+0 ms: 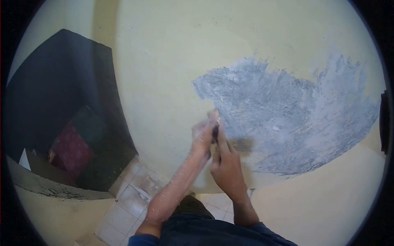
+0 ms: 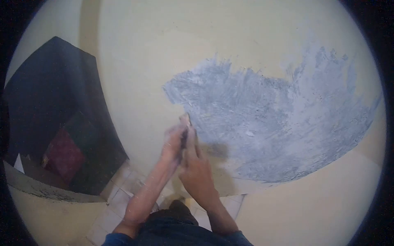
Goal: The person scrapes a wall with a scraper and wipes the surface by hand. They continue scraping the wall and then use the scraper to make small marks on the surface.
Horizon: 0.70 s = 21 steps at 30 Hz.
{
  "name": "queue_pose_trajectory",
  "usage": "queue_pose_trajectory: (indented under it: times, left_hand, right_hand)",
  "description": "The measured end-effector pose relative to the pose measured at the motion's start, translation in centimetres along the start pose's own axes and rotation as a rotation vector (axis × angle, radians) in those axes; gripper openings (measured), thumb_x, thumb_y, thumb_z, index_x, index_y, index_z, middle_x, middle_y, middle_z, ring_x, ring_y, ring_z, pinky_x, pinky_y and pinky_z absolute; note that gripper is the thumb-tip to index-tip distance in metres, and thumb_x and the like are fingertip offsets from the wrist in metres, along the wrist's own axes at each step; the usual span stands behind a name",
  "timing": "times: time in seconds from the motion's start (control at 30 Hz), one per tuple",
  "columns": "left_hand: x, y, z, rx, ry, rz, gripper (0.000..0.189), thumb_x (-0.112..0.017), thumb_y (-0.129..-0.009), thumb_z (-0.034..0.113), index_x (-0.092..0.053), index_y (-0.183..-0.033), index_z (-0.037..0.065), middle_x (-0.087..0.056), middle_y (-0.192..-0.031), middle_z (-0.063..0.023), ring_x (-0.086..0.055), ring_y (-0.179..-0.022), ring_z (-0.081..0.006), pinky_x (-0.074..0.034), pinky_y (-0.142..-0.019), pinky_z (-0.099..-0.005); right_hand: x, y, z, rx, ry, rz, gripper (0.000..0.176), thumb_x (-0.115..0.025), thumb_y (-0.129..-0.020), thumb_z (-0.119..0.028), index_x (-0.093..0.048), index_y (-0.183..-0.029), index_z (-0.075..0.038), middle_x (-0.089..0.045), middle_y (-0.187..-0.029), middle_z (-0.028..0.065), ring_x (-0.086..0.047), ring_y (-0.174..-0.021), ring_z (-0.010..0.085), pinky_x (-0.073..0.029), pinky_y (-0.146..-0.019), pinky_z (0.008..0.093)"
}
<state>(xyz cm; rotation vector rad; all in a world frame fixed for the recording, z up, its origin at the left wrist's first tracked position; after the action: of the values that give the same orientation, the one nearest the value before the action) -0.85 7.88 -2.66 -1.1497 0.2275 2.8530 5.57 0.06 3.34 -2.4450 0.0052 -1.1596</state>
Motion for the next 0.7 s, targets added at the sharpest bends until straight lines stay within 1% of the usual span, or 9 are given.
queue_pose_trajectory:
  times: [0.07,0.1,0.2,0.23,0.27,0.37,0.43,0.57,0.7]
  left_hand:
    - [0.0,0.1,-1.7,0.078,-0.015,0.025,0.039,-0.060,-0.092,0.046,-0.057,-0.069,0.014,-0.048,-0.063,0.0059,-0.041,-0.055,-0.0056,-0.031,-0.050,-0.0245]
    - [-0.4,0.1,-1.3,0.083,0.001,0.018,0.040,-0.060,-0.091,0.047,-0.057,-0.070,0.014,-0.048,-0.063,0.0057,-0.041,-0.056,-0.0060,-0.032,-0.051,-0.0248]
    - [-0.3,-0.6,1.8,0.002,0.049,0.083,0.041,-0.061,-0.090,0.048,-0.057,-0.068,0.014,-0.048,-0.062,0.0053,-0.040,-0.055,-0.0062,-0.031,-0.051,-0.0245]
    - [0.0,-0.4,2.6,0.009,0.024,-0.019,0.035,-0.059,-0.092,0.046,-0.058,-0.078,0.014,-0.053,-0.071,0.0030,-0.048,-0.061,-0.0072,-0.039,-0.054,-0.0250]
    - [0.4,-0.7,2.1,-0.004,-0.021,0.001,0.035,-0.058,-0.093,0.045,-0.057,-0.079,0.013,-0.053,-0.072,0.0021,-0.049,-0.061,-0.0077,-0.040,-0.054,-0.0261]
    - [1.0,-1.5,-0.3,0.000,-0.111,-0.006,0.036,-0.058,-0.093,0.044,-0.057,-0.080,0.010,-0.054,-0.073,0.0005,-0.050,-0.061,-0.0088,-0.044,-0.055,-0.0281]
    - [0.8,-1.2,-0.5,0.045,-0.102,-0.042,0.036,-0.058,-0.093,0.043,-0.057,-0.080,0.010,-0.054,-0.073,0.0007,-0.051,-0.061,-0.0090,-0.044,-0.055,-0.0281]
    - [0.2,-0.9,1.8,-0.021,0.048,-0.003,0.032,-0.056,-0.095,0.041,-0.057,-0.076,0.015,-0.050,-0.068,0.0046,-0.045,-0.058,-0.0065,-0.034,-0.050,-0.0236]
    - [0.2,-0.7,-0.4,0.086,-0.078,-0.042,0.031,-0.055,-0.096,0.037,-0.057,-0.081,0.010,-0.053,-0.073,0.0007,-0.050,-0.060,-0.0098,-0.044,-0.056,-0.0272]
  right_hand:
    - [0.5,1.3,1.0,0.012,-0.033,0.046,0.057,-0.042,-0.086,0.006,-0.030,-0.141,0.009,-0.056,-0.114,0.0333,-0.055,-0.103,0.0492,-0.045,-0.087,0.0474]
    - [0.2,0.5,0.7,0.042,-0.021,0.055,0.056,-0.042,-0.086,0.006,-0.030,-0.141,0.009,-0.056,-0.114,0.0334,-0.055,-0.103,0.0493,-0.045,-0.087,0.0473]
    - [-0.5,-0.6,-0.2,0.037,0.018,0.021,0.055,-0.043,-0.086,0.006,-0.031,-0.140,0.009,-0.057,-0.112,0.0335,-0.055,-0.101,0.0496,-0.045,-0.086,0.0473]
    - [-0.5,-0.8,-0.9,-0.001,0.023,-0.010,0.055,-0.043,-0.086,0.006,-0.032,-0.140,0.009,-0.057,-0.111,0.0333,-0.055,-0.100,0.0496,-0.045,-0.085,0.0476]
    - [-0.6,-1.1,-1.5,-0.028,0.023,-0.030,0.054,-0.043,-0.087,0.005,-0.032,-0.140,0.009,-0.057,-0.109,0.0332,-0.055,-0.098,0.0496,-0.045,-0.083,0.0479]
    - [-0.3,0.3,0.6,0.101,-0.033,0.102,0.054,-0.043,-0.087,0.004,-0.033,-0.139,0.009,-0.058,-0.103,0.0322,-0.055,-0.091,0.0494,-0.044,-0.078,0.0490]
    - [-0.4,-0.5,0.0,0.099,-0.021,0.079,0.054,-0.043,-0.087,0.004,-0.033,-0.139,0.008,-0.058,-0.099,0.0317,-0.055,-0.088,0.0490,-0.043,-0.076,0.0495]
    - [-0.7,-1.1,-1.0,0.073,0.029,0.044,0.055,-0.043,-0.086,0.004,-0.033,-0.140,0.008,-0.058,-0.097,0.0316,-0.054,-0.087,0.0487,-0.043,-0.075,0.0498]
    - [0.1,-0.2,0.5,0.078,-0.014,0.074,0.056,-0.045,-0.085,0.004,-0.033,-0.140,0.008,-0.058,-0.095,0.0312,-0.054,-0.085,0.0485,-0.042,-0.074,0.0499]
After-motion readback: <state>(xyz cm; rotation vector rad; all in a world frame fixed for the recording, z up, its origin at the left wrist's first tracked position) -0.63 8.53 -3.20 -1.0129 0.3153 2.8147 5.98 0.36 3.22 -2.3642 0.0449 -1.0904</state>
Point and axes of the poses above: each hand's wrist, its own y-axis away from the middle knuckle, its own x-axis out of the back of the hand, z = x × y, the point moved 3 cm from there along -y, towards the middle knuckle
